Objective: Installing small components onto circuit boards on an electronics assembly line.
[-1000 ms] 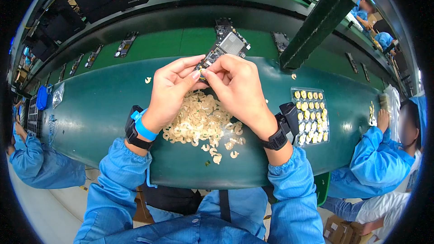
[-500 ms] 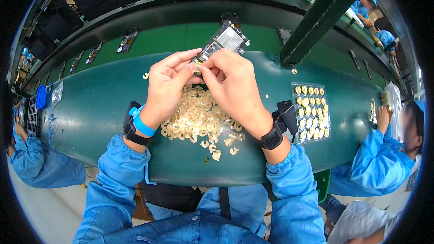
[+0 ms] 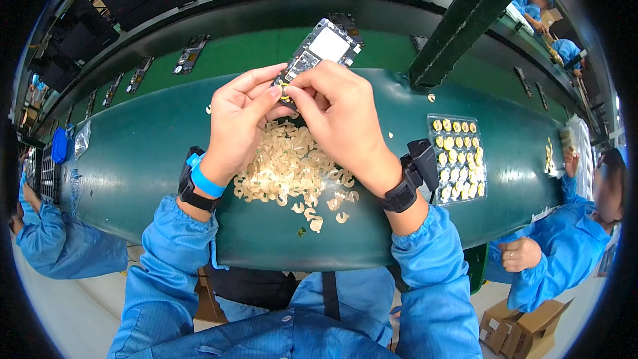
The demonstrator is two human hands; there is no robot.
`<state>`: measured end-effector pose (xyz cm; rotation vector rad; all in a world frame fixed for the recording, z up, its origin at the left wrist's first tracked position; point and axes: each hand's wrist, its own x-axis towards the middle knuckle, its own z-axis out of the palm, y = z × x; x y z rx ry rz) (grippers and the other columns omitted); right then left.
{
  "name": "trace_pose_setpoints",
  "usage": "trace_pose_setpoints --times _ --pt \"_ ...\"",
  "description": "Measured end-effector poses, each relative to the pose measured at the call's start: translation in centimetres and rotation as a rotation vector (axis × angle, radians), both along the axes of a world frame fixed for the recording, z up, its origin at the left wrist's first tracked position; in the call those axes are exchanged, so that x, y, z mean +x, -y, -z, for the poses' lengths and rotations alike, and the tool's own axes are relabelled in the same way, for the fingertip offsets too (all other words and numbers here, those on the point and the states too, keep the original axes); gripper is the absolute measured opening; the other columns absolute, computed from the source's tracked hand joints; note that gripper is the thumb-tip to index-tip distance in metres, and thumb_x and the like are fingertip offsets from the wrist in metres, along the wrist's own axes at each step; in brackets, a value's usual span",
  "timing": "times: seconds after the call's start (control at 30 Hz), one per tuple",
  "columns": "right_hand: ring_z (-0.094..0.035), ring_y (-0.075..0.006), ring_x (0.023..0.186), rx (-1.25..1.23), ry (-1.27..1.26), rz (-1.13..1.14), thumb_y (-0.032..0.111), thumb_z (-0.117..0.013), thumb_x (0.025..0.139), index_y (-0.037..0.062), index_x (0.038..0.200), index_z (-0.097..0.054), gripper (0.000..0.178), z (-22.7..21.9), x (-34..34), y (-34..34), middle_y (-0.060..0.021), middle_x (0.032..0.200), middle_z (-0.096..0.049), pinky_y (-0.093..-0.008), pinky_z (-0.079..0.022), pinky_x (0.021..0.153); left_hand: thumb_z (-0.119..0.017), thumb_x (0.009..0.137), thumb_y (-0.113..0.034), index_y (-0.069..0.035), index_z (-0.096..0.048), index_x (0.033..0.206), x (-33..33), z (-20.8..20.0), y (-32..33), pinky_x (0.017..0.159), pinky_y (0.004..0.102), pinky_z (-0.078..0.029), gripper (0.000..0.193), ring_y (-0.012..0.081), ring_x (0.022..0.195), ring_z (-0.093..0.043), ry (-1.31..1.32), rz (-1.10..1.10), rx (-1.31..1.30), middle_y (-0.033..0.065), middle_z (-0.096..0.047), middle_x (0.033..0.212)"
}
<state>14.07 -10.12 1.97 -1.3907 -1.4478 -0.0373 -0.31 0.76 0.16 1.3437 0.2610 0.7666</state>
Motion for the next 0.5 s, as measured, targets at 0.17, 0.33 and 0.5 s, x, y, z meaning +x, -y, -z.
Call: trace_pose_setpoints --times 0.17,0.33,0.5 --pt "-0.057 -0.0146 0.058 0.005 -0.031 -0.039 -0.001 -0.073 0.087 -0.0002 0.099 -0.072 0.012 -0.22 0.75 0.13 -0.0079 0.081 -0.063 -0.0297 -0.046 0.055 -0.058 0.101 0.0 0.006 -0.059 0.136 0.07 -0.4 0.14 0.084 0.027 -0.062 0.036 0.0135 0.102 -0.07 0.024 -0.033 -0.053 0.0138 -0.072 0.119" --pt "-0.061 -0.0191 0.065 0.019 0.078 -0.08 -0.005 -0.07 0.086 -0.0003 0.103 -0.072 0.018 -0.33 0.51 0.18 -0.0094 0.087 -0.062 -0.0313 -0.049 0.058 -0.057 0.101 0.0 0.005 -0.06 0.136 -0.06 -0.66 0.13 0.084 0.0269 -0.062 0.035 0.013 0.102 -0.07 0.037 -0.041 -0.066 0.0133 -0.072 0.119" --pt "-0.063 -0.0275 0.075 0.077 0.195 -0.071 -0.008 -0.069 0.081 -0.0008 0.102 -0.072 0.023 -0.06 0.47 0.03 -0.0108 0.087 -0.061 -0.0359 -0.053 0.065 -0.057 0.101 0.001 0.006 -0.06 0.135 -0.19 -0.51 0.01 0.085 0.0273 -0.062 0.035 0.013 0.102 -0.07 0.053 -0.036 -0.06 0.0129 -0.072 0.119"
